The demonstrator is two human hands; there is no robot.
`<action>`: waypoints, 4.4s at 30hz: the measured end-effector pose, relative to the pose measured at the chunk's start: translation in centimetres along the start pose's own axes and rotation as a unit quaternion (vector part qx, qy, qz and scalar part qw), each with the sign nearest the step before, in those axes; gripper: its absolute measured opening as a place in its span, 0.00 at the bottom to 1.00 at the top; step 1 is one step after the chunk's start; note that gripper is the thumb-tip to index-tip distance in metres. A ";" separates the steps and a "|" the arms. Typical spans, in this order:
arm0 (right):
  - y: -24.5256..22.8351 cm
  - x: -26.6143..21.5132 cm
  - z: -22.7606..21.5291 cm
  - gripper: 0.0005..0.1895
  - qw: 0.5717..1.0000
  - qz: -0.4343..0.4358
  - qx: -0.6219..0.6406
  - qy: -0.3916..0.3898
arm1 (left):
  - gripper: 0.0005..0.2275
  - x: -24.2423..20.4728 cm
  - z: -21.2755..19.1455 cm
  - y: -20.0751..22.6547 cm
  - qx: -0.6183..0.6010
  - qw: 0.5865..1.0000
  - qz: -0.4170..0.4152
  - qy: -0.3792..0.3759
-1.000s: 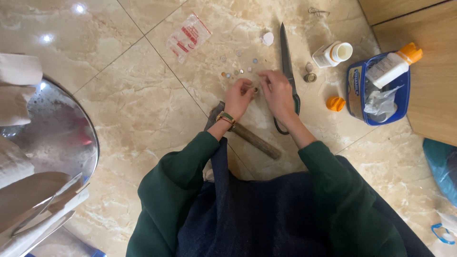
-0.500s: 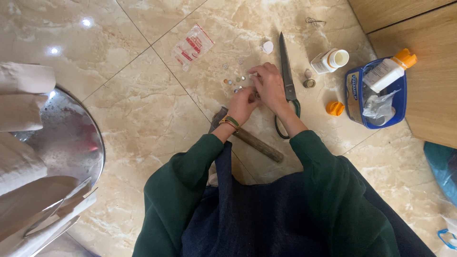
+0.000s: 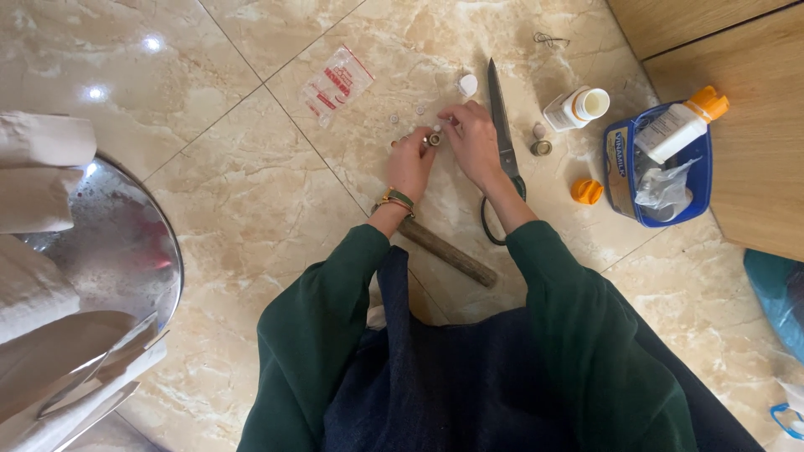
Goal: Assembling or sorting small metal snap fasteners on the floor using hands and a hammer.
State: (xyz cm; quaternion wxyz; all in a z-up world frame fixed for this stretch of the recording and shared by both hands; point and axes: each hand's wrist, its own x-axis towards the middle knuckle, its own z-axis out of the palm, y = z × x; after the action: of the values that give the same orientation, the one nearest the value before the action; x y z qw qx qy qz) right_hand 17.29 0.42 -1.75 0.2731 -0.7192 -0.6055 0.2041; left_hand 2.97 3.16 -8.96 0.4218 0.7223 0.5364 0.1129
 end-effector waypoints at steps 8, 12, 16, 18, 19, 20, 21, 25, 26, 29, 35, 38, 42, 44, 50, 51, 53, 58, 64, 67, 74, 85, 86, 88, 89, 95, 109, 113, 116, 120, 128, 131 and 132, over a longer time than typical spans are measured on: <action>-0.7 1.6 0.5 0.09 1.000 0.014 -0.003 -0.012 | 0.10 0.5 -1.5 0.8 -0.029 0.999 0.017 0.042; -1.9 1.1 0.0 0.09 0.999 0.036 0.014 -0.018 | 0.09 0.9 -2.0 0.9 -0.023 0.998 0.037 0.053; -1.6 0.4 -0.1 0.08 0.999 0.026 0.030 0.004 | 0.11 1.0 -1.4 0.6 -0.020 0.999 0.017 0.045; -1.0 0.1 0.3 0.07 0.999 0.015 0.027 0.019 | 0.16 0.5 -1.7 0.8 -0.061 0.996 0.014 0.059; -1.3 -0.2 0.2 0.07 0.999 0.013 0.028 0.017 | 0.16 -0.1 -1.8 0.7 -0.062 0.996 0.013 0.061; -1.5 -0.4 0.1 0.08 0.999 0.014 0.024 0.022 | 0.18 -0.6 -1.9 0.6 -0.096 0.993 0.012 0.068; -1.7 -0.6 0.0 0.08 0.999 0.016 0.019 0.027 | 0.20 -1.1 -2.0 0.6 -0.129 0.989 0.012 0.074; -2.0 -1.8 0.0 0.09 0.999 0.010 0.007 0.041 | 0.21 -1.7 -1.3 -1.4 -0.164 0.983 -0.023 0.085; -2.0 -2.1 0.2 0.09 0.998 -0.014 -0.016 0.054 | 0.19 -1.4 -1.0 -2.5 -0.167 0.980 -0.019 0.103; -1.4 -2.7 1.1 0.08 0.992 -0.074 -0.083 0.065 | 0.17 -0.9 -1.4 -3.8 -0.156 0.979 -0.012 0.129; -1.4 -2.1 2.1 0.06 0.948 -0.176 -0.261 0.056 | 0.16 -1.0 -1.9 -3.6 -0.142 0.980 -0.014 0.138; -1.0 -1.9 3.1 0.03 0.929 -0.194 -0.311 0.052 | 0.15 -0.8 -1.8 -3.9 -0.153 0.978 -0.017 0.140; -2.1 -2.7 2.4 0.06 0.961 -0.149 -0.232 0.039 | 0.13 -0.5 -1.5 -4.6 -0.175 0.974 -0.014 0.143; -0.2 -3.8 3.8 0.06 0.965 -0.130 -0.223 0.032 | 0.13 -0.5 -1.3 -4.8 -0.169 0.975 -0.014 0.141; 1.6 -3.6 2.5 0.07 0.969 -0.105 -0.201 0.097 | 0.12 -1.3 -2.0 -3.4 -0.147 0.980 -0.004 0.136; 1.4 -3.0 1.8 0.07 0.967 -0.074 -0.196 0.142 | 0.12 -1.5 -2.2 -3.2 -0.146 0.979 0.006 0.140; 2.1 -1.1 0.5 0.03 0.961 -0.066 -0.220 0.151 | 0.12 -2.0 -2.1 -3.1 -0.144 0.980 0.002 0.136; 3.3 3.2 -0.3 0.08 0.939 -0.097 -0.290 0.159 | 0.13 -1.9 -2.4 -2.9 -0.136 0.982 -0.007 0.130; 4.9 5.1 1.1 0.09 0.898 -0.129 -0.369 0.202 | 0.13 -2.2 -2.9 -2.3 -0.133 0.981 0.016 0.138; 4.4 5.1 0.9 0.08 0.896 -0.118 -0.376 0.206 | 0.12 -2.2 -3.0 -2.4 -0.137 0.981 0.024 0.133; 4.7 5.6 1.1 0.09 0.878 -0.110 -0.417 0.207 | 0.12 -2.3 -3.2 -2.2 -0.147 0.980 0.022 0.129; 4.6 3.5 -0.3 0.05 0.948 -0.020 -0.237 0.211 | 0.14 -2.4 -5.0 0.5 -0.149 0.983 0.068 0.084; 4.8 3.2 -0.1 0.04 0.965 -0.003 -0.172 0.199 | 0.17 -2.0 -5.0 0.6 -0.141 0.983 0.092 0.073; 3.9 2.3 -0.1 0.03 0.977 0.014 -0.106 0.184 | 0.20 -0.6 -3.5 -0.3 -0.134 0.982 0.116 0.064; 2.8 1.7 -0.3 0.02 0.983 -0.011 -0.087 0.161 | 0.21 0.5 -2.1 -1.3 -0.182 0.978 0.093 0.041; -0.3 -0.1 0.0 0.02 0.971 -0.129 -0.174 0.100 | 0.17 1.2 -0.7 -0.7 -0.336 0.942 0.011 -0.004; -0.2 -0.8 0.3 0.06 0.953 -0.212 -0.172 0.128 | 0.09 1.9 -0.2 -1.0 -0.296 0.954 -0.020 0.044; 1.2 -2.1 -1.0 0.04 0.978 -0.111 -0.144 0.100 | 0.11 1.9 -0.9 -0.7 -0.394 0.918 -0.050 0.014; 2.4 -3.4 -1.9 0.05 0.982 -0.085 -0.137 0.098 | 0.10 2.0 -0.7 -1.0 -0.402 0.914 -0.054 0.008; 2.6 -4.6 -2.9 0.05 0.983 -0.085 -0.141 0.086 | 0.11 1.9 -0.8 -0.9 -0.406 0.913 -0.050 0.005; 4.3 -5.8 -1.6 0.12 0.977 -0.128 -0.162 0.062 | 0.11 1.8 -0.9 -0.8 -0.419 0.907 -0.049 -0.002; 4.7 -6.1 -1.3 0.14 0.973 -0.133 -0.178 0.067 | 0.11 1.7 -0.8 -0.9 -0.423 0.904 -0.052 -0.001; 4.9 -6.1 -1.3 0.15 0.970 -0.133 -0.189 0.075 | 0.12 1.8 -0.8 -0.8 -0.428 0.902 -0.052 0.000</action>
State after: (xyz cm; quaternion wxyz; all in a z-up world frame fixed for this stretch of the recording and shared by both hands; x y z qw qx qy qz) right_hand 20.69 -6.38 -4.09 0.2009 -0.6842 -0.7010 -0.0065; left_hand 2.64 5.20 -9.61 0.6956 0.4435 0.4729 0.3096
